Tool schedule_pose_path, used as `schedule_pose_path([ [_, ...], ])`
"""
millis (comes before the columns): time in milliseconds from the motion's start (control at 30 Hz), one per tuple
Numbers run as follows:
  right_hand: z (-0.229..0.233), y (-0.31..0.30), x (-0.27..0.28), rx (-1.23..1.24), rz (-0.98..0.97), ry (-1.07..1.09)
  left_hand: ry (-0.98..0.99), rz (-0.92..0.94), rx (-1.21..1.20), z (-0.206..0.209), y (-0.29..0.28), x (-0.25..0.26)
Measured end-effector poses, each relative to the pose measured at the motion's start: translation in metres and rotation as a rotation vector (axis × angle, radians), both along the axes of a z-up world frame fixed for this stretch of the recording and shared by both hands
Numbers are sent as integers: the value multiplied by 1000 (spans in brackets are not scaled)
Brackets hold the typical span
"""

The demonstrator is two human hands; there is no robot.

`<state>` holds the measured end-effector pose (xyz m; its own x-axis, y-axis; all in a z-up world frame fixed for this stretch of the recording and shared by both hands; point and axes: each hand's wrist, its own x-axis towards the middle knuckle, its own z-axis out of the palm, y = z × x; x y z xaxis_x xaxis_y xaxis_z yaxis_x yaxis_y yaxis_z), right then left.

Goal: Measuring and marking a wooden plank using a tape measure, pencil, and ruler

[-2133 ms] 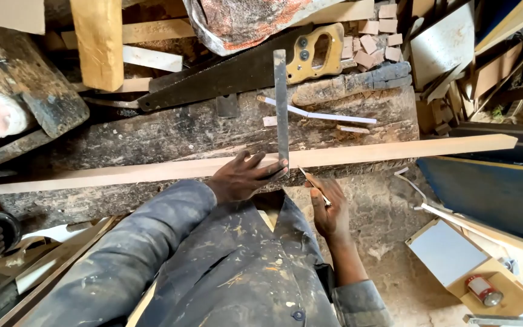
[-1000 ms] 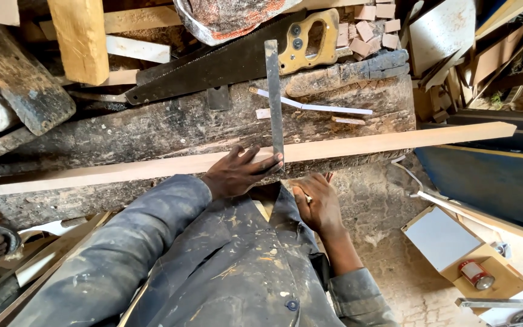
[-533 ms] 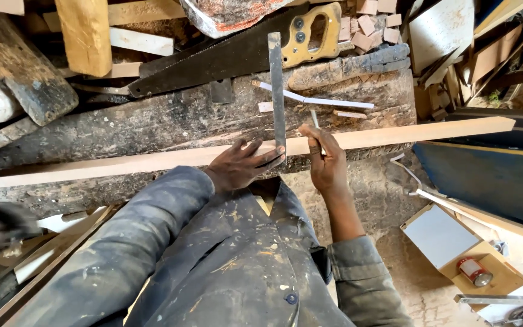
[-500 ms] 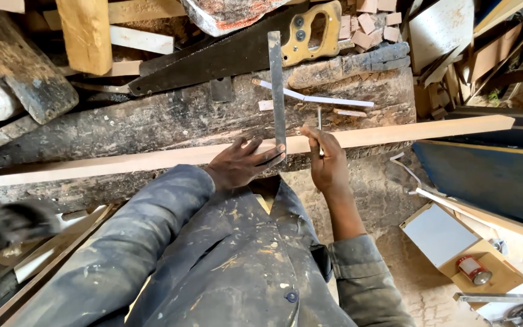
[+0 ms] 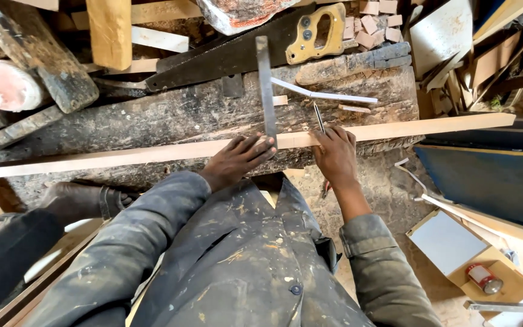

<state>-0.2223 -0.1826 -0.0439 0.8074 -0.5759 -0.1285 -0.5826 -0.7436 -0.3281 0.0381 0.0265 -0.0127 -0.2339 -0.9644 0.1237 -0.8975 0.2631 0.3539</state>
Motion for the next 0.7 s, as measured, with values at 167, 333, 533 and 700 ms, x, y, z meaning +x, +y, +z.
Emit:
schedule_pose_path([
  [167, -21, 7, -14, -219, 54, -116, -32, 59, -2, 10, 29, 13],
  [333, 0, 9, 0, -323, 53, -214, -43, 98, 30, 15, 44, 11],
  [533, 9, 3, 3, -239, 78, -261, -120, 155, 101, 5, 46, 0],
  [700, 13, 3, -7, -124, 132, -274, -105, 129, 172, 8, 50, -8],
])
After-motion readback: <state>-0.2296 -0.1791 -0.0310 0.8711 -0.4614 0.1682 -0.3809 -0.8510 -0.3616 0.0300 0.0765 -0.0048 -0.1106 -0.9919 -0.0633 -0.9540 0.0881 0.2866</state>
